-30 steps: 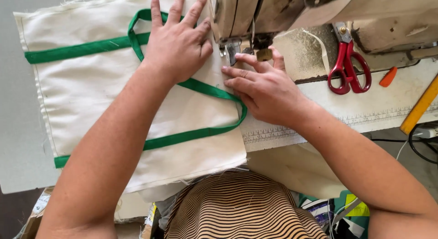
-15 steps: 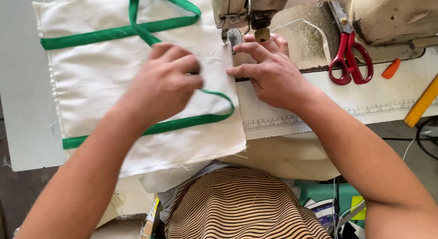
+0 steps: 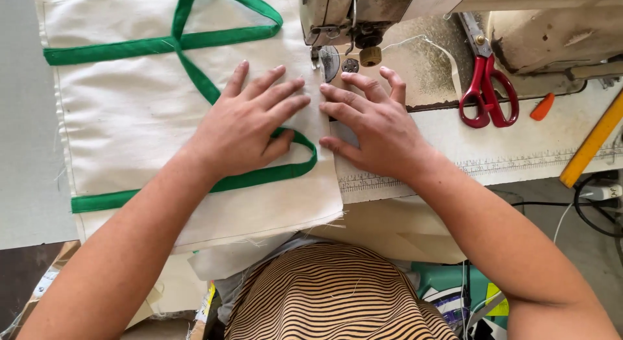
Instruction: Sewing green straps onto a white tote bag and trimming excess thread using an industrial sewing machine and scissors.
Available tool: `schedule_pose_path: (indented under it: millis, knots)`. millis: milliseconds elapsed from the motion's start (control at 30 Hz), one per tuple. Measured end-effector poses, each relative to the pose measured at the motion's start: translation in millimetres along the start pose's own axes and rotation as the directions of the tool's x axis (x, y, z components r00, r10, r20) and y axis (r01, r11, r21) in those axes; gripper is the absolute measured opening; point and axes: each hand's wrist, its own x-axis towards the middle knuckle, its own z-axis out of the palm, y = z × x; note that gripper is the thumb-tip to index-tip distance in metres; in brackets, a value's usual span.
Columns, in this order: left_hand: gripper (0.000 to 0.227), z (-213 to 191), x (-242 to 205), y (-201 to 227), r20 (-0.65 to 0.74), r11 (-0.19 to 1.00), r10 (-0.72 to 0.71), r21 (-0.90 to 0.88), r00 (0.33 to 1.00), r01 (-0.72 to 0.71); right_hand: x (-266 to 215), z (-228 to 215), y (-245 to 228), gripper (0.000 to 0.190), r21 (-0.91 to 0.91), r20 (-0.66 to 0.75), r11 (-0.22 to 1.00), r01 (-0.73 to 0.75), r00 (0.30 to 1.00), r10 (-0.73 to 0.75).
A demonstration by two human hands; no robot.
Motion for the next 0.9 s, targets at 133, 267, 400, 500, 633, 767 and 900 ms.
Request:
schedule_pose_path:
  millis: [133, 267, 400, 500, 633, 767, 900]
  knots:
    - [0.066, -3.9, 1.1, 1.0, 0.005, 0.982, 0.125, 0.140, 0.992, -0.124, 0.6, 1.9, 2.3, 0.049, -0.006, 0.027, 1.000, -0.010, 1.000, 0.010]
    - [0.064, -12.3, 1.3, 28.8, 0.065, 0.994, 0.032, 0.103, 0.997, -0.038, -23.5, -20.7, -28.6, 0.022, 0.021, -0.120, 1.000, 0.010, 0.993, -0.007]
    - [0.047, 1.5, -6.6, 59.8, -0.070, 0.993, -0.103, 0.053, 0.992, 0.107, -61.9, -26.4, -61.1, 0.027, 0.107, -0.025, 0.979, 0.172, 0.985, -0.170]
    - [0.058, 10.7, -13.4, 59.3, -0.129, 0.987, -0.083, 0.123, 0.988, 0.099, -69.9, -21.5, -74.3, 0.017, 0.062, -0.099, 0.979, 0.193, 0.977, -0.187]
    - [0.066, 8.3, -14.8, 57.9, -0.073, 0.986, -0.072, 0.146, 0.995, 0.082, -71.3, -19.3, -83.0, 0.015, 0.073, -0.192, 0.987, 0.143, 0.973, -0.126]
    - [0.071, 10.2, -16.6, 59.2, -0.071, 0.983, -0.078, 0.162, 0.994, 0.088, -71.3, -21.3, -87.0, 0.013, 0.100, -0.190, 0.987, 0.123, 0.977, -0.103]
    - [0.076, 10.3, -16.0, 57.6, -0.077, 0.982, -0.083, 0.166, 0.994, 0.095, -70.6, -18.9, -85.8, 0.013, 0.082, -0.191, 0.991, 0.102, 0.978, -0.085]
